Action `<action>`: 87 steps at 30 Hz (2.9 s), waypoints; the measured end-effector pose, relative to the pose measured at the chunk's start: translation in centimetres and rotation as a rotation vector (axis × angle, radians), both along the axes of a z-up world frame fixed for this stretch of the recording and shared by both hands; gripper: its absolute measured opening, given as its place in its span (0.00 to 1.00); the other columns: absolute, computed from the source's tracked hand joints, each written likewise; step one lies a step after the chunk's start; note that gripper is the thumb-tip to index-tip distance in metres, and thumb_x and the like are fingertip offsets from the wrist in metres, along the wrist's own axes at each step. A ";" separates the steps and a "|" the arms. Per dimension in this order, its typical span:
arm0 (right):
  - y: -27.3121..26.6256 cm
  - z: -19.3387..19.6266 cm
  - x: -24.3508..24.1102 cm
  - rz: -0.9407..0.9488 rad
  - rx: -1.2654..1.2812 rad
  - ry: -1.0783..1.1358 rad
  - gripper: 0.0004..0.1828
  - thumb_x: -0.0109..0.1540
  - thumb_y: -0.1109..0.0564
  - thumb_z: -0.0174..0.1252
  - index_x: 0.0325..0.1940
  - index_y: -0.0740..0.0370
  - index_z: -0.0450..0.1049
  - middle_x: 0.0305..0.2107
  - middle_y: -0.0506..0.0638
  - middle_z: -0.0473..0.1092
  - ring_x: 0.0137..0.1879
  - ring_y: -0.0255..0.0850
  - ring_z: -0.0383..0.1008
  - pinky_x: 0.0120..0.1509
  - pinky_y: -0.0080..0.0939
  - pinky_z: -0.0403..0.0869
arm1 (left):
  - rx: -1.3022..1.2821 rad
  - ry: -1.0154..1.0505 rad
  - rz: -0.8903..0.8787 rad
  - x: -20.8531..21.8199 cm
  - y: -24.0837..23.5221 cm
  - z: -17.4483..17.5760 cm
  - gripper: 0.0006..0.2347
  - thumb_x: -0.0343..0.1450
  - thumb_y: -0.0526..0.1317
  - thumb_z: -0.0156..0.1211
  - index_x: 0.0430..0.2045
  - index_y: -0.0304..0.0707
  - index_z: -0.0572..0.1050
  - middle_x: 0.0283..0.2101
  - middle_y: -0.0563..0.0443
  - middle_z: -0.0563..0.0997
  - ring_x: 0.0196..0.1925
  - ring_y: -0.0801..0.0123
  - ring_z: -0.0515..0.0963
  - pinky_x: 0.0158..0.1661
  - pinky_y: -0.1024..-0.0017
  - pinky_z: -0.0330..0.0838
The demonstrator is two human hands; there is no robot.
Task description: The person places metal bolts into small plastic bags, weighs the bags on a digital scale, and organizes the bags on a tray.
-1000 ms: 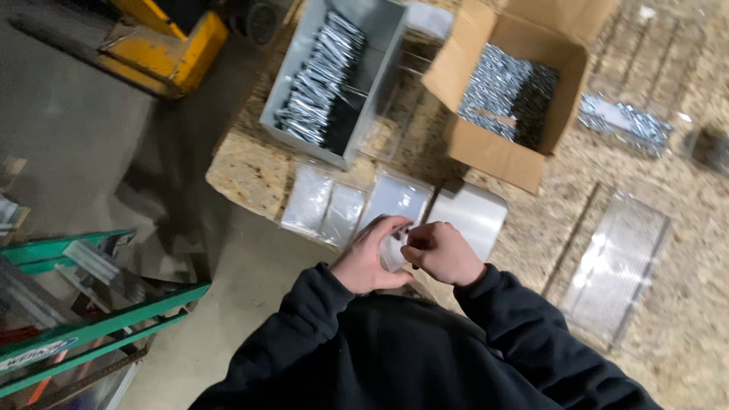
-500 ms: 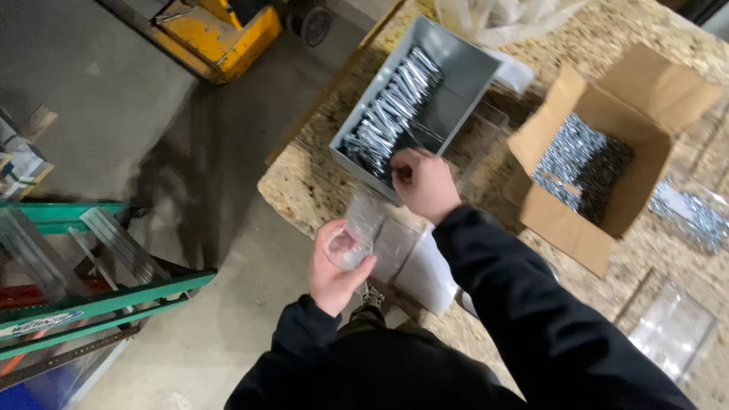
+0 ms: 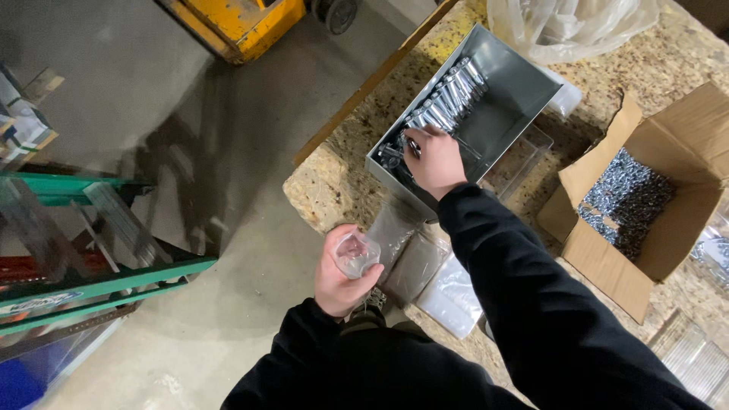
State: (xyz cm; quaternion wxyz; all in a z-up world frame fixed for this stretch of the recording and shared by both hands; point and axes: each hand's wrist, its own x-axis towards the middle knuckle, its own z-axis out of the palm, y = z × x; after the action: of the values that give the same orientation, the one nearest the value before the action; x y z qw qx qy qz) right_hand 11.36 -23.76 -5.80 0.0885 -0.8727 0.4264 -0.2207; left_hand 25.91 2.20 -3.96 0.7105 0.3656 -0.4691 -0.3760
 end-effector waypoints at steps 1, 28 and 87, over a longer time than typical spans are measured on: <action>-0.1 0.0 0.0 -0.001 -0.002 0.003 0.13 0.60 0.54 0.63 0.49 0.51 0.80 0.34 0.50 0.75 0.40 0.56 0.82 0.44 0.56 0.81 | -0.002 0.003 -0.001 -0.1 -0.3 0.2 0.34 0.57 0.20 0.69 0.59 0.21 0.62 0.40 0.38 0.79 0.34 0.65 0.78 0.34 0.68 0.78; 17.9 14.6 -6.4 0.199 0.207 -0.573 0.13 0.56 0.55 0.71 0.43 0.61 0.83 0.35 0.53 0.66 0.35 0.47 0.70 0.45 0.44 0.75 | 0.122 -0.482 0.153 -6.4 -1.8 7.1 0.36 0.48 0.31 0.75 0.53 0.22 0.68 0.45 0.34 0.75 0.49 0.47 0.78 0.54 0.54 0.74; 25.3 5.7 -6.5 0.277 1.200 -1.283 0.19 0.54 0.73 0.67 0.48 0.68 0.74 0.35 0.59 0.77 0.40 0.49 0.79 0.50 0.45 0.78 | 0.239 0.504 -0.666 -6.3 -1.1 17.3 0.35 0.62 0.39 0.61 0.65 0.38 0.54 0.56 0.37 0.68 0.64 0.54 0.66 0.70 0.53 0.53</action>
State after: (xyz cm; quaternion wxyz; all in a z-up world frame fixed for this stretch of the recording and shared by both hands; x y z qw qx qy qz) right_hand 4.84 1.52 -0.08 0.7787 -0.4314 0.2293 -0.3937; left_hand 19.59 1.14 13.30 0.5956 0.1709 -0.3263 -0.7138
